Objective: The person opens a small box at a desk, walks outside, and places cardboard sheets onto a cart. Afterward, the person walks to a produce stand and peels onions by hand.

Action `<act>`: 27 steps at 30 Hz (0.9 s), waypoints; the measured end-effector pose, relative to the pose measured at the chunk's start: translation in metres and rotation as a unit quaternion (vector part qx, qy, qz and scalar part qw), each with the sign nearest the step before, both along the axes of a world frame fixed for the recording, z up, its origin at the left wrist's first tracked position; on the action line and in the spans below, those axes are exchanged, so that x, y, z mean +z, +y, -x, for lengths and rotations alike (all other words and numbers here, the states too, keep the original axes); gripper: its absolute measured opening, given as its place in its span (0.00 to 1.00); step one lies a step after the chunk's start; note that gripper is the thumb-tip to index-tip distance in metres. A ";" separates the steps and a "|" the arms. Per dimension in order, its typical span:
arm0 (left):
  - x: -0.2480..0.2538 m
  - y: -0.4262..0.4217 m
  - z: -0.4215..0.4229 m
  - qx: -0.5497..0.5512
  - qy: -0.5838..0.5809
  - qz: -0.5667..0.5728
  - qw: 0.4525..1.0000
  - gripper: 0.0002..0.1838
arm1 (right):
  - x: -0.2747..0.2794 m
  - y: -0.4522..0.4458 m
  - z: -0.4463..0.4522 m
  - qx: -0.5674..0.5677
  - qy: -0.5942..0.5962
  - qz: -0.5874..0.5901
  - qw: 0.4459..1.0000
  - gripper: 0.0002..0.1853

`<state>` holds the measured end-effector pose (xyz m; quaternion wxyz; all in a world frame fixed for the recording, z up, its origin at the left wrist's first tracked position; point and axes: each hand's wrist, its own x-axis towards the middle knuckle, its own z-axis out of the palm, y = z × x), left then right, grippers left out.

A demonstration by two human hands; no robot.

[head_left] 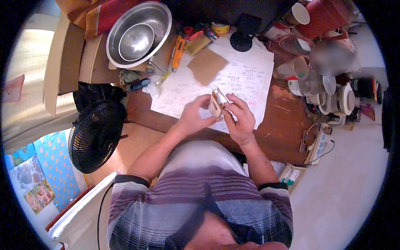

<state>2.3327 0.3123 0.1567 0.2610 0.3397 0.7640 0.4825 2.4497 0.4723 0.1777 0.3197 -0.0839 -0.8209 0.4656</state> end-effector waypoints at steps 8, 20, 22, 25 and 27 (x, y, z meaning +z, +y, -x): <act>-0.021 0.004 -0.005 0.035 -0.047 0.031 0.998 0.39 | -0.002 0.003 0.000 -0.002 -0.033 -0.035 0.999 0.17; -0.006 0.008 0.007 0.026 -0.013 -0.005 1.000 0.37 | -0.007 -0.006 0.006 -0.038 -0.025 0.164 0.985 0.14; -0.005 0.008 0.007 0.029 -0.028 -0.013 0.999 0.37 | -0.007 -0.004 0.006 -0.036 -0.046 0.183 0.981 0.14; -0.013 0.008 0.006 0.037 -0.047 -0.041 0.997 0.37 | -0.011 -0.005 0.005 -0.034 -0.045 0.205 0.977 0.13; -0.016 0.008 0.005 0.041 -0.055 -0.054 0.996 0.37 | -0.012 -0.006 0.005 -0.036 -0.043 0.217 0.975 0.13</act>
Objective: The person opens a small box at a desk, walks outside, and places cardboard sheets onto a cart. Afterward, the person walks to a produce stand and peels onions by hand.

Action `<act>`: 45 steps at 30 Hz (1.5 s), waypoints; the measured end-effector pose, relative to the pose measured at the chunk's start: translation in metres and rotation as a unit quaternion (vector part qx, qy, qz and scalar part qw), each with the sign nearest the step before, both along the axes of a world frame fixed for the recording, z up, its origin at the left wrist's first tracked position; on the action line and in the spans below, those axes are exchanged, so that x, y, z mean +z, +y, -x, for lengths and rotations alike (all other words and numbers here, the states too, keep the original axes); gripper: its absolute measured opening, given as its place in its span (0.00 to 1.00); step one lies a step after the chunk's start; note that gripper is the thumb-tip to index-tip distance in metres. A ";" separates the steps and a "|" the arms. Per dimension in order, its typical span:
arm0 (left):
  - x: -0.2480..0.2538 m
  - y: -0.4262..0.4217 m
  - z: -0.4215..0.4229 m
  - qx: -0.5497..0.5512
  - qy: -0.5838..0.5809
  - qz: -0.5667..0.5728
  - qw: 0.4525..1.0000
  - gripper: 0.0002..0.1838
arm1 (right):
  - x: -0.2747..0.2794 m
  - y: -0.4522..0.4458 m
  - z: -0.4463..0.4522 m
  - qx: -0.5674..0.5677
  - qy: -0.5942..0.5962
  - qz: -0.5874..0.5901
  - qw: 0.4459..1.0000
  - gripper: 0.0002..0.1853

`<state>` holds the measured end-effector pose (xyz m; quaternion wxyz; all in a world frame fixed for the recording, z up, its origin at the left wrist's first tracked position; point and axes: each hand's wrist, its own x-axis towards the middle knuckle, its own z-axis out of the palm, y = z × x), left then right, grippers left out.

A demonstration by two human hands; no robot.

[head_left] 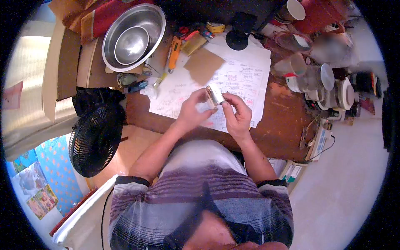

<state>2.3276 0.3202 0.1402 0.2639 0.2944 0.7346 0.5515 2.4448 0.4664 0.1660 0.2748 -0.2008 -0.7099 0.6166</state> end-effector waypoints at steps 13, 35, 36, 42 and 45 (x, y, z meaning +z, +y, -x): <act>0.010 -0.017 0.014 -0.047 0.231 0.142 0.961 0.38 | -0.014 -0.006 0.012 0.031 -0.123 0.036 0.991 0.21; -0.071 -0.297 -0.028 0.321 -0.072 0.141 0.934 0.26 | -0.071 0.008 0.155 -0.085 -0.077 0.100 0.988 0.26; -0.068 -0.315 -0.030 0.340 -0.092 0.140 0.925 0.24 | -0.067 -0.013 0.144 -0.087 -0.067 0.087 0.990 0.25; -0.064 -0.410 -0.038 0.362 -0.132 0.219 0.896 0.23 | -0.058 -0.102 0.085 -0.068 -0.094 0.067 0.991 0.19; -0.124 -0.464 -0.045 0.302 -0.157 0.323 0.883 0.26 | -0.055 -0.140 0.087 -0.014 -0.161 0.019 0.987 0.17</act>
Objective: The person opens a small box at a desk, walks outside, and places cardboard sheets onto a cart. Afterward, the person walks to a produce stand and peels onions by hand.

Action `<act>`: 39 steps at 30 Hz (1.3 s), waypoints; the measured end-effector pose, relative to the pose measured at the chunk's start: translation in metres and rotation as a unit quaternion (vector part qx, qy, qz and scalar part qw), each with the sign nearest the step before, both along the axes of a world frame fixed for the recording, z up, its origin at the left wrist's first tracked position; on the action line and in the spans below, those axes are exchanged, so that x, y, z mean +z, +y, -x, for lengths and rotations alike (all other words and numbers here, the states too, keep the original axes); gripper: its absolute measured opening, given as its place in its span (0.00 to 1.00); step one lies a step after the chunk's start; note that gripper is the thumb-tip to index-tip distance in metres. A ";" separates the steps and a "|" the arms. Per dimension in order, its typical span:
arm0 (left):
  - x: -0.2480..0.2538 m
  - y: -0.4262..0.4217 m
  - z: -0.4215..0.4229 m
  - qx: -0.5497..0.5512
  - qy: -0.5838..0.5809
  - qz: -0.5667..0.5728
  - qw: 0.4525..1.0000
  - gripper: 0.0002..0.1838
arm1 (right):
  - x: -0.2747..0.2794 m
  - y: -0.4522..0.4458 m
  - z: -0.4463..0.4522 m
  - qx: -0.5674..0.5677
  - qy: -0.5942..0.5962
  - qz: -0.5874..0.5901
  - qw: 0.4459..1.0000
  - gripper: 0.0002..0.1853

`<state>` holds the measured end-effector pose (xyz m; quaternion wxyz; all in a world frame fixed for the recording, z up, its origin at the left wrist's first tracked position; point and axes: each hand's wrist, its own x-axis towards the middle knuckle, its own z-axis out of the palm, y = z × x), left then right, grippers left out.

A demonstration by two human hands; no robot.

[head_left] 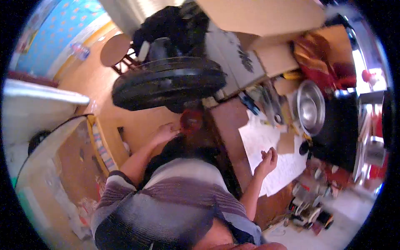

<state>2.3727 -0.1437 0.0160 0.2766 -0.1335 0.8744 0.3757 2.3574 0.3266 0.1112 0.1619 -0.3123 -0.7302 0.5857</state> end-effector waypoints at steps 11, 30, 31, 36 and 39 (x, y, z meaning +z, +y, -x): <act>-0.069 -0.106 -0.191 0.420 0.057 0.060 0.904 0.23 | -0.013 -0.091 0.088 0.340 -0.013 0.053 0.939 0.15; -0.122 -0.184 -0.290 0.603 -0.015 -0.083 0.793 0.20 | -0.046 -0.360 0.027 0.726 -0.214 -0.114 0.644 0.21; -0.126 -0.196 -0.290 0.622 0.004 -0.085 0.778 0.20 | -0.051 -0.386 0.022 0.745 -0.203 -0.131 0.622 0.21; -0.081 -0.261 -0.306 0.706 -0.007 -0.145 0.693 0.20 | -0.102 -0.526 -0.002 0.822 -0.154 -0.160 0.524 0.21; -0.088 -0.275 -0.351 0.770 0.026 -0.129 0.624 0.20 | -0.111 -0.610 -0.014 0.851 -0.166 -0.130 0.481 0.21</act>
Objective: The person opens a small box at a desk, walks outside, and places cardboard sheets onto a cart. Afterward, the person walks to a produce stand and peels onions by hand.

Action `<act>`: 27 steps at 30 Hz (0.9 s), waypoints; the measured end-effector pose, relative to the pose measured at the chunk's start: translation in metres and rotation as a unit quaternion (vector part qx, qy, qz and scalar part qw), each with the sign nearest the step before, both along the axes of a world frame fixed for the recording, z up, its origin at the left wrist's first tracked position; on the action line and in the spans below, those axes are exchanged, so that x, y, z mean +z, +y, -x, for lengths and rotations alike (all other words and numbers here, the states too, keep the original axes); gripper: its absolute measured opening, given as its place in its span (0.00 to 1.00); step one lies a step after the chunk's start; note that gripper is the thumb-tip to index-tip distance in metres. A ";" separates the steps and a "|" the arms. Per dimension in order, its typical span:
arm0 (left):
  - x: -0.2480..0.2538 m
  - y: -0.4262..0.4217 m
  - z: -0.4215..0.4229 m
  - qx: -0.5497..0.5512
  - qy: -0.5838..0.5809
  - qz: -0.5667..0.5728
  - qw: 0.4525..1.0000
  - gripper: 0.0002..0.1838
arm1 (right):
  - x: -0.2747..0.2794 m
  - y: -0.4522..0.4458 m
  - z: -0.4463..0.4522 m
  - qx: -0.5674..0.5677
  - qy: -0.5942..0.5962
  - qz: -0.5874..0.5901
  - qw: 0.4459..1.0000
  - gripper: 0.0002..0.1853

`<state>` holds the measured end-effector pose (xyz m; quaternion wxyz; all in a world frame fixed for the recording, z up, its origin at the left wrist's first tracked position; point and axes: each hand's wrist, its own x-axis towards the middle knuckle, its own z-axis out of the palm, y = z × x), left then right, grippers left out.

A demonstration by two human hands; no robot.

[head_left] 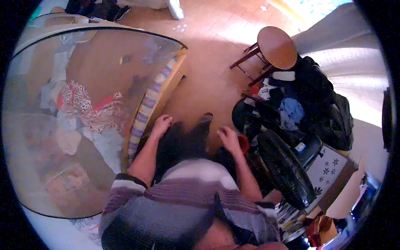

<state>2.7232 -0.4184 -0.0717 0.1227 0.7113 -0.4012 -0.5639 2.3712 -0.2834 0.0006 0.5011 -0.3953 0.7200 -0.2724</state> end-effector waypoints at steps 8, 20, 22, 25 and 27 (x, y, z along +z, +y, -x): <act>0.013 0.008 -0.060 -0.048 -0.109 -0.005 0.993 0.23 | -0.085 -0.175 0.006 0.081 0.040 0.053 0.994 0.20; 0.133 -0.186 0.168 -0.157 0.011 0.062 0.986 0.27 | -0.024 -0.412 0.212 -0.280 0.204 0.199 0.917 0.20; 0.138 -0.230 0.193 -0.197 -0.001 0.075 0.977 0.27 | -0.020 -0.428 0.256 -0.281 0.360 0.177 0.872 0.23; 0.163 -0.304 0.223 -0.224 -0.010 0.083 0.971 0.27 | -0.002 -0.437 0.312 -0.260 0.445 0.033 0.857 0.33; 0.176 -0.344 0.244 -0.179 0.049 0.069 0.980 0.26 | -0.028 -0.429 0.342 -0.258 0.491 -0.014 0.832 0.35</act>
